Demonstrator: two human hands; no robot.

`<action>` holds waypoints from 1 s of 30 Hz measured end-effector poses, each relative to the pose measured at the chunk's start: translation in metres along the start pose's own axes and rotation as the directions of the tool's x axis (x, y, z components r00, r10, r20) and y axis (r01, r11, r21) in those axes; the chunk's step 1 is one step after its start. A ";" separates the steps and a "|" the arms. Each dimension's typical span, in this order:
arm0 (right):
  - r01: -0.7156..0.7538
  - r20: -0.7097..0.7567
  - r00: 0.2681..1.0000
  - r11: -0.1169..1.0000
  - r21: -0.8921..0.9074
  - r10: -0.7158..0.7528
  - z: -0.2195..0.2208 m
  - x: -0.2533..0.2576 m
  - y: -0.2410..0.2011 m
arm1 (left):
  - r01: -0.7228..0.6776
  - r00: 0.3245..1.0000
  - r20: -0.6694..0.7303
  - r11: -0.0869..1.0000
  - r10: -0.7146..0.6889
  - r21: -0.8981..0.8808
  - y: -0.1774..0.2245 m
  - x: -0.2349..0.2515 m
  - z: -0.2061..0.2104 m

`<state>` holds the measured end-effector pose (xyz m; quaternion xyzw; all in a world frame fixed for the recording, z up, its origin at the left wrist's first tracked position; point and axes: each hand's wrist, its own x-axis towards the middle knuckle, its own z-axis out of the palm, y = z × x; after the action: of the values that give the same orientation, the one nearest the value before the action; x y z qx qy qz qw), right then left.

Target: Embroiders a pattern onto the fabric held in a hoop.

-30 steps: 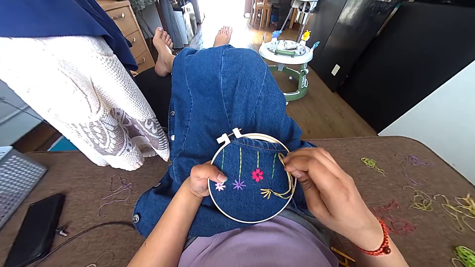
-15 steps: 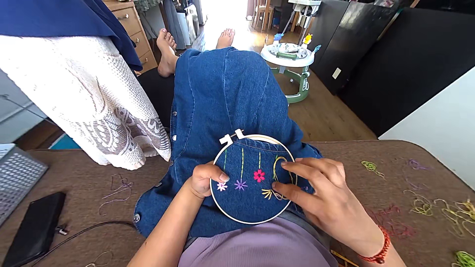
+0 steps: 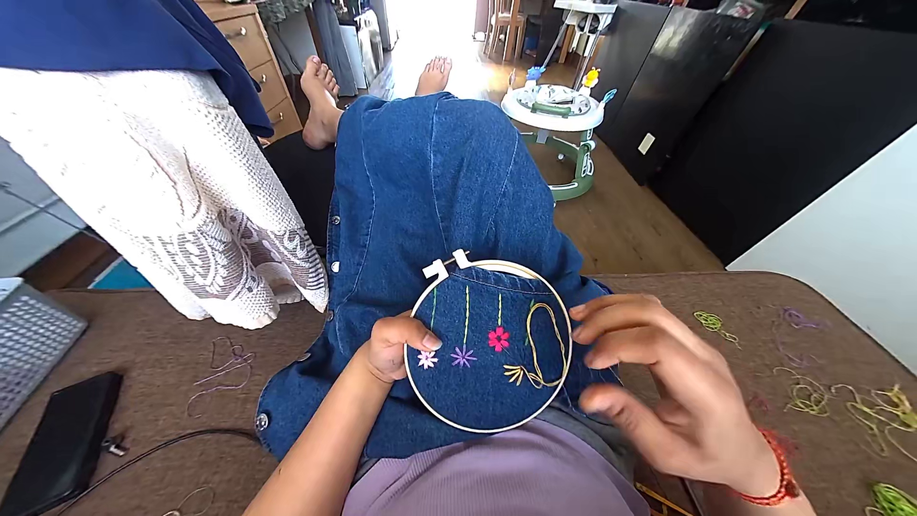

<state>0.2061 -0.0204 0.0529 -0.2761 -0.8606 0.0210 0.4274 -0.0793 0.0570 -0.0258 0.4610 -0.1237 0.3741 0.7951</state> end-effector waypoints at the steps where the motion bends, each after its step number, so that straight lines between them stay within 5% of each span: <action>1: 0.009 0.022 1.000 0.995 -0.102 -0.007 0.006 -0.003 -0.001 | 0.000 1.000 -0.003 1.000 0.000 0.000 0.000 0.000 0.000; 5: 0.044 0.094 0.996 0.943 -0.329 -0.014 0.031 -0.016 -0.003 | 0.000 1.000 -0.004 1.000 0.000 0.007 0.000 0.000 -0.001; 12: -0.155 0.131 0.982 0.972 0.174 0.133 0.007 -0.011 -0.008 | 0.005 0.999 -0.035 0.999 -0.004 0.032 0.001 0.000 0.002; 14: -0.152 0.100 0.986 0.970 0.191 0.135 0.005 -0.009 -0.007 | 0.008 1.000 -0.024 1.000 -0.008 0.027 0.001 0.000 0.001; 20: -0.015 0.088 0.995 0.951 -0.308 0.044 0.028 -0.015 -0.007 | 0.007 1.000 -0.015 1.000 -0.007 0.020 0.001 -0.001 0.000; 23: -0.014 0.084 0.995 0.921 -0.390 0.051 0.039 -0.020 -0.007 | 0.012 1.000 -0.024 1.000 -0.012 0.009 0.000 -0.001 0.000; 27: -0.154 0.081 0.985 0.988 0.017 0.152 0.016 -0.016 -0.014 | 0.006 1.000 -0.022 1.000 -0.005 0.014 0.001 -0.001 0.000; 30: -0.233 0.136 0.972 0.836 0.496 0.190 -0.011 -0.006 -0.014 | 0.002 1.000 -0.006 1.000 -0.002 0.016 0.000 0.000 0.000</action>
<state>0.2109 -0.0379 0.0595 -0.2456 -0.8052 0.3056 0.4449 -0.0798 0.0569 -0.0259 0.4665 -0.1175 0.3756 0.7922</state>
